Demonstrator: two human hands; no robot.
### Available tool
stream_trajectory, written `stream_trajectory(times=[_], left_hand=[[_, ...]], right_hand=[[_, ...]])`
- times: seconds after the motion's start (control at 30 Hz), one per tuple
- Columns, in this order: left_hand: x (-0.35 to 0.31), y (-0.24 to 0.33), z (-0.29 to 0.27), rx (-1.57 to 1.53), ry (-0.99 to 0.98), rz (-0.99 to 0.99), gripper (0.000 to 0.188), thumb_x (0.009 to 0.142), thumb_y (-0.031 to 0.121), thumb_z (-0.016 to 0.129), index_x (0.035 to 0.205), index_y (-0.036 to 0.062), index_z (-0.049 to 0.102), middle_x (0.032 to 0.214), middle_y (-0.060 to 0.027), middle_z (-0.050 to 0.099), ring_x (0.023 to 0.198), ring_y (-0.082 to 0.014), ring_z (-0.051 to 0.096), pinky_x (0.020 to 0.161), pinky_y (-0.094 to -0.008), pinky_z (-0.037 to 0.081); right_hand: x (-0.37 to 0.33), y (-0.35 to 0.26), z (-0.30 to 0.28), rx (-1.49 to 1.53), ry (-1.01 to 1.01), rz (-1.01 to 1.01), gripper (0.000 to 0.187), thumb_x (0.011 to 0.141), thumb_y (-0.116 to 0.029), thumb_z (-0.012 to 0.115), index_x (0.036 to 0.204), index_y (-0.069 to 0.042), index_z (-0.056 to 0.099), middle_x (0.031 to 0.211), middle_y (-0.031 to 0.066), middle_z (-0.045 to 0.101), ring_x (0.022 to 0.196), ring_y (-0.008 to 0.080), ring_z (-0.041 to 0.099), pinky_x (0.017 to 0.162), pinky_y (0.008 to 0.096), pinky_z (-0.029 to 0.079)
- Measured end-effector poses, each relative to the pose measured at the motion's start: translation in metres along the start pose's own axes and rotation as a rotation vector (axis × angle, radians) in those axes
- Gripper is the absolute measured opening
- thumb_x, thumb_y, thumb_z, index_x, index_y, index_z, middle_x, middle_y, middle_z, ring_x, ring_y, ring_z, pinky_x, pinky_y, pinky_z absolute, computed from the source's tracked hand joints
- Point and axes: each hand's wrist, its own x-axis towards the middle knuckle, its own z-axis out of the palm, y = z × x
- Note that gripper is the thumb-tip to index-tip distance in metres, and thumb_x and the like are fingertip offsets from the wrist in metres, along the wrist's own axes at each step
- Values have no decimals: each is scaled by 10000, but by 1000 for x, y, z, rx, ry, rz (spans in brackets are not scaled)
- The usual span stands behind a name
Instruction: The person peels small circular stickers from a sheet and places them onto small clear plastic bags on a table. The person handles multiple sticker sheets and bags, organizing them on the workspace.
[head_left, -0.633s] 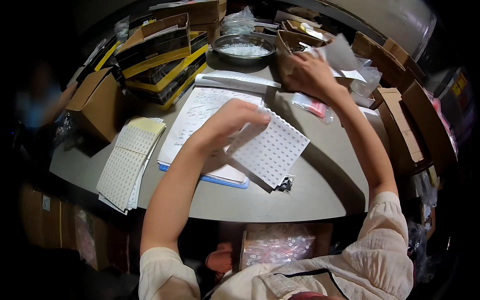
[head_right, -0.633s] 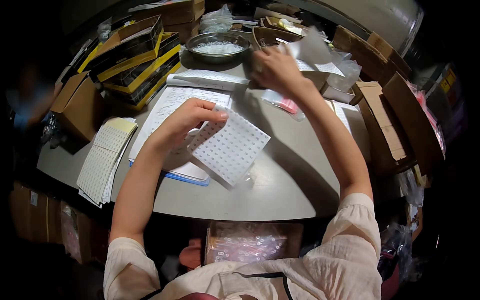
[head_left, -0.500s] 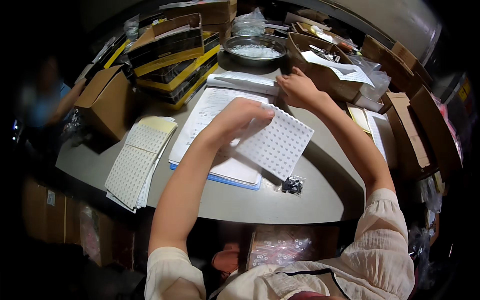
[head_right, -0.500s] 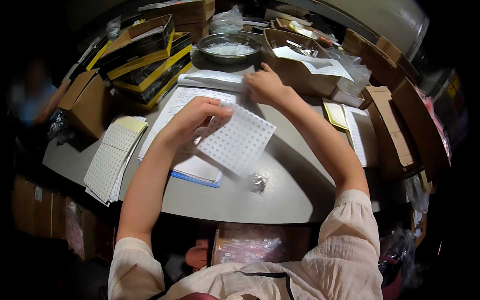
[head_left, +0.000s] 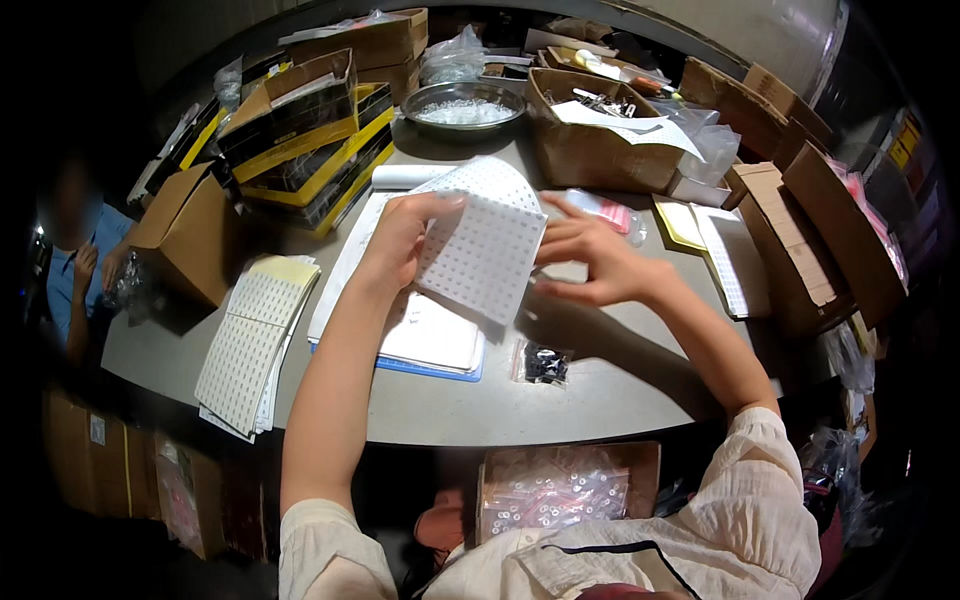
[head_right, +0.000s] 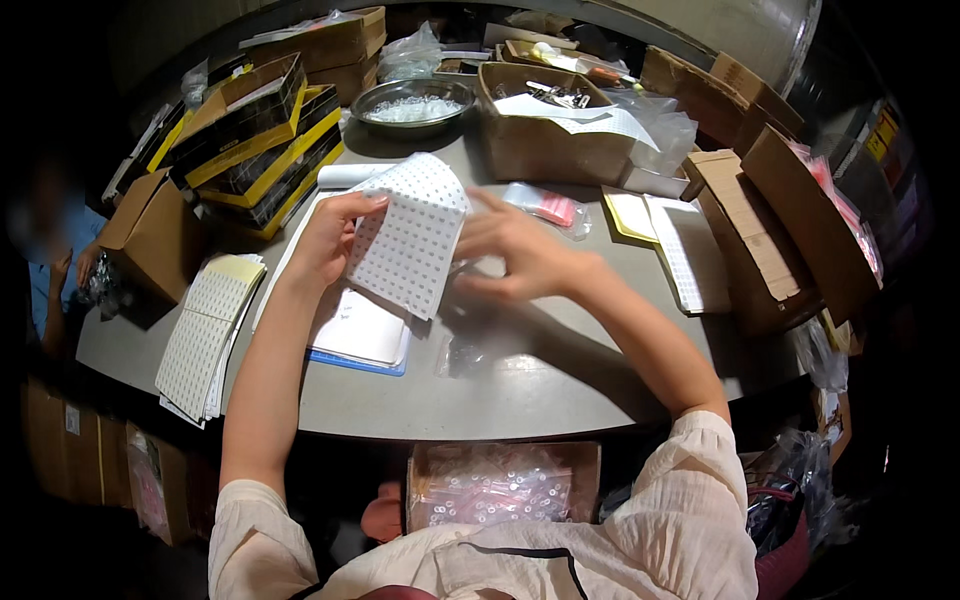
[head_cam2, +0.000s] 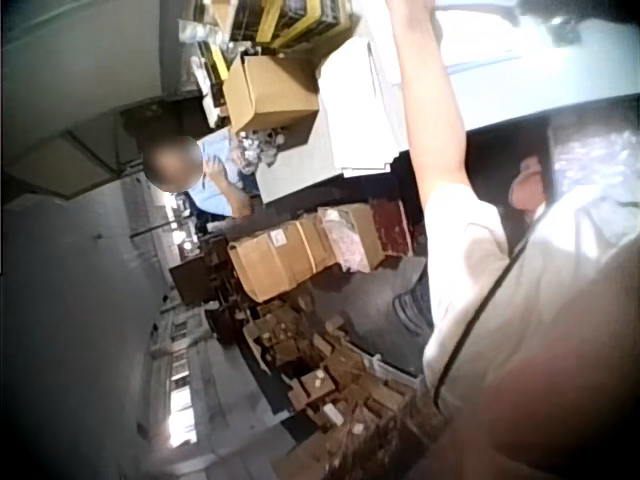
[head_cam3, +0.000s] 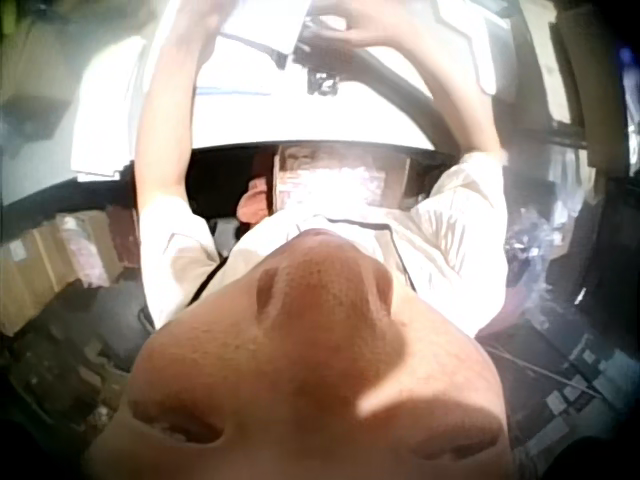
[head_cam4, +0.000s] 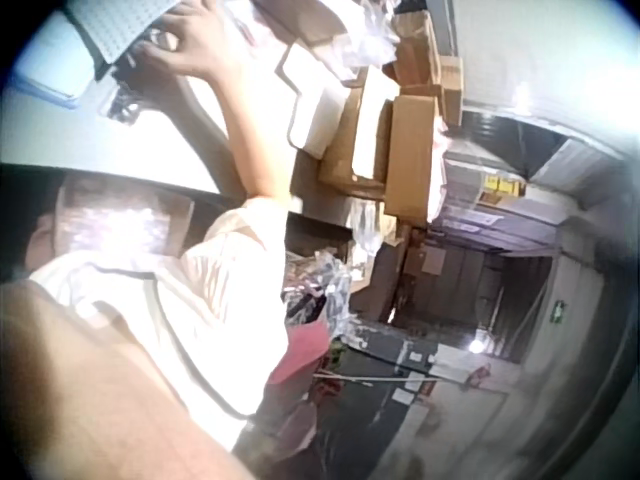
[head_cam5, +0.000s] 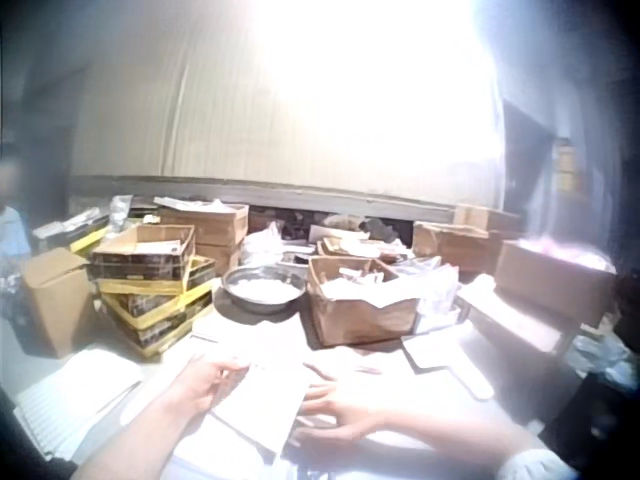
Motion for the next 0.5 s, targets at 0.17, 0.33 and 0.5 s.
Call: stream_trajectory(times=[0.17,0.33,0.5], left_hand=[[-1,0,-7,35,-28,31,298,880,150,699,1086,-65,692,1000,-120,711,891,-180,694,756,-291,573],[8,-6,8,74,-82,-10,287,871,175,711,1081,-22,708,994,-89,715,898,-158,686,802,-261,542],[4,-3,-1,45,-72,-17,271,879,166,704,1079,-17,706,976,-71,716,882,-135,681,779,-242,536]], right_hand=[[-25,63,-54,149,516,539,221,905,-58,654,1091,17,745,1015,62,762,1001,92,680,809,265,555],[-56,194,-131,-427,484,637,322,844,-189,675,1117,-32,744,1183,160,725,1141,299,674,1009,351,491],[-49,221,-139,-434,41,911,273,859,-187,683,1069,-19,729,993,177,743,931,304,718,831,397,536]])
